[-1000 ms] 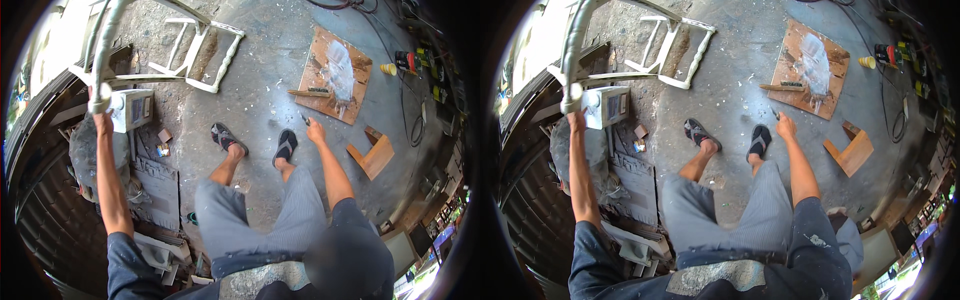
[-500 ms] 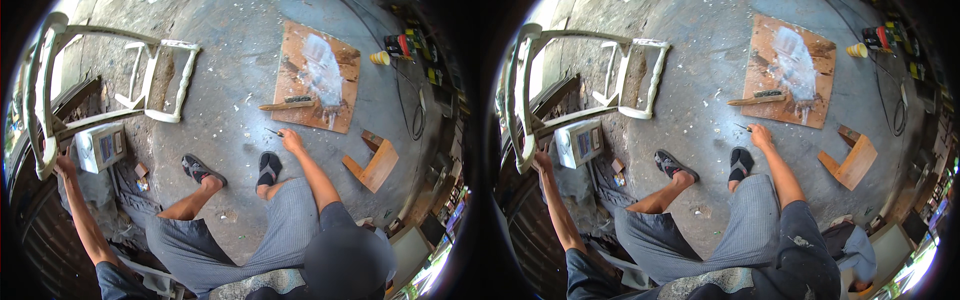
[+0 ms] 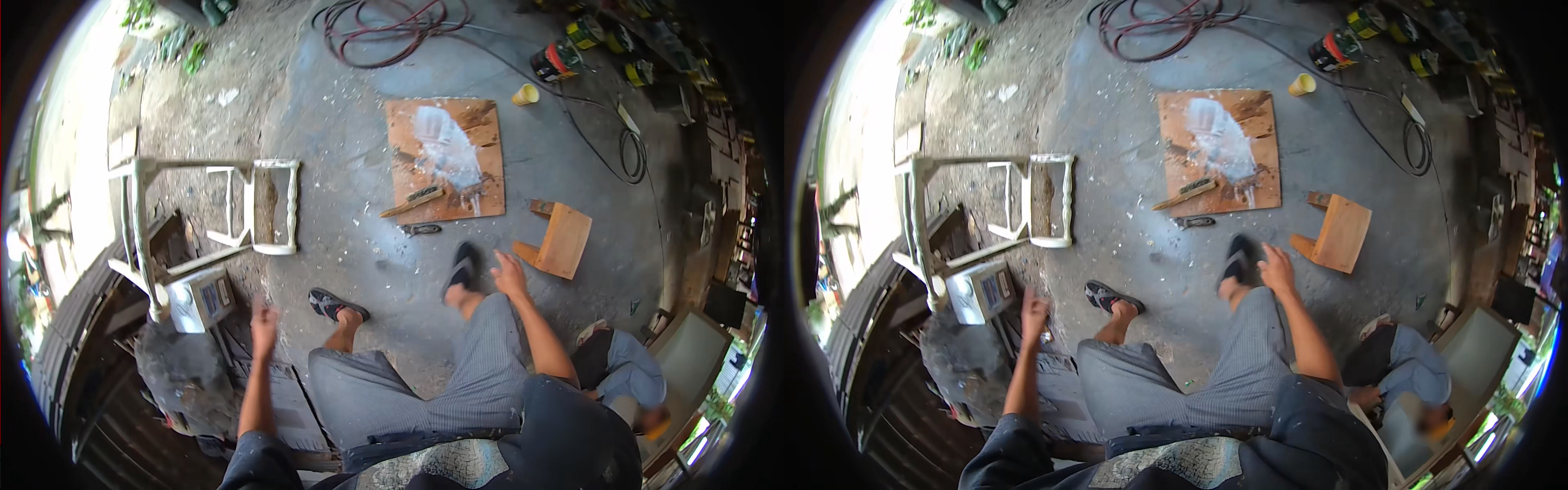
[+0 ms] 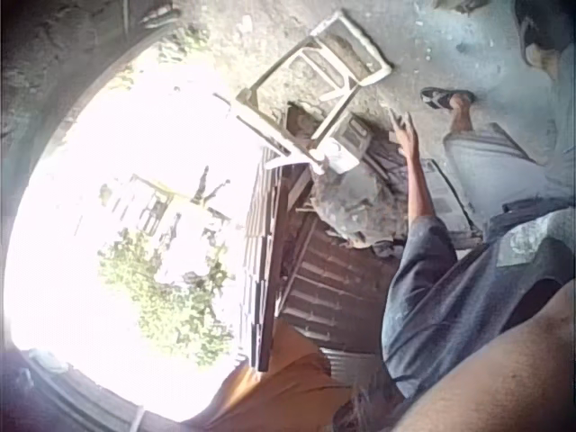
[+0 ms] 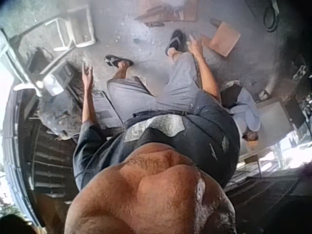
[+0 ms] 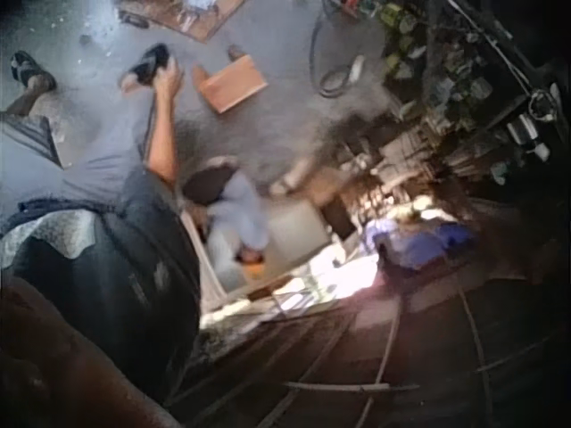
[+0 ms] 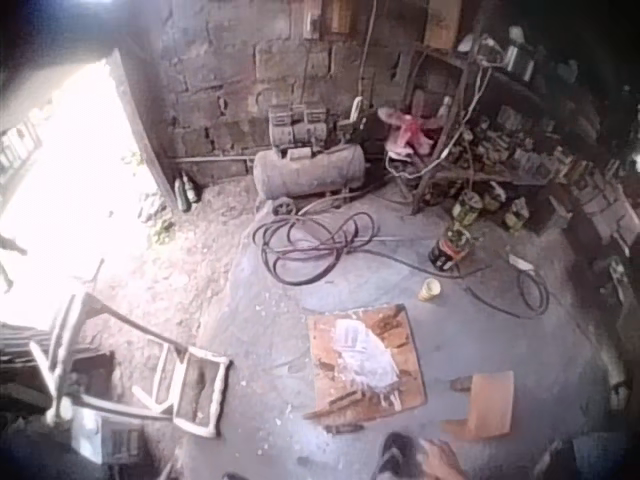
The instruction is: Applying paint and scrubbing an old chair to refinish it.
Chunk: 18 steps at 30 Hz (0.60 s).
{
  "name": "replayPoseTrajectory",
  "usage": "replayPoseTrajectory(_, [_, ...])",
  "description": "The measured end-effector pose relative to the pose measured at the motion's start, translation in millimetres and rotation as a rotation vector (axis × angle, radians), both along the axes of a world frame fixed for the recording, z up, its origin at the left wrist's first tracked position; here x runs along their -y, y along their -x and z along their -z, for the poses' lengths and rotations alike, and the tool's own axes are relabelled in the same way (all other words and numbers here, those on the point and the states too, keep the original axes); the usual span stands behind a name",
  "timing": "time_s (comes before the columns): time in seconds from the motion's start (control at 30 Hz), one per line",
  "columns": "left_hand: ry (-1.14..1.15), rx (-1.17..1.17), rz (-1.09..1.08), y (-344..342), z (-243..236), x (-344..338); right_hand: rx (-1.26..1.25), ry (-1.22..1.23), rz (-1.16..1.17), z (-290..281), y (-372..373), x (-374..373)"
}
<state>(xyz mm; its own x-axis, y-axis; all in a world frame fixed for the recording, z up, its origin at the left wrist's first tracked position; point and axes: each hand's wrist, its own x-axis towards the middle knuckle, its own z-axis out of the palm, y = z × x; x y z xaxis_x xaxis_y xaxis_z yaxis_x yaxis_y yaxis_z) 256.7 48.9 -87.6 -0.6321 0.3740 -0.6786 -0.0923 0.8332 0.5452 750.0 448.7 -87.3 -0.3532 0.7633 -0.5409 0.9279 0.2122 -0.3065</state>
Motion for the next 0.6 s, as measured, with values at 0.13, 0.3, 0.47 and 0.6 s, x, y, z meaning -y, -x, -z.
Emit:
replayPoseTrajectory(0.13, [-0.183, -0.080, 0.571, -137.8, -32.9, -127.9, 0.009, -0.108, 0.196, -6.7, -75.9, -83.8])
replayPoseTrajectory(0.3, [-0.164, -0.015, 0.572, -235.3, 19.1, -291.5, -0.091, -0.076, 0.266, 51.6, -85.9, -214.4])
replayPoseTrajectory(0.47, [-0.403, -0.082, 0.644, -304.0, 109.0, -513.3, -0.263, -0.293, 0.186, 121.8, -72.5, -403.9])
replayPoseTrajectory(0.6, [-0.592, -0.114, 0.563, -340.2, 197.7, -696.9, -0.329, -0.581, 0.139, 136.8, -45.5, -563.8])
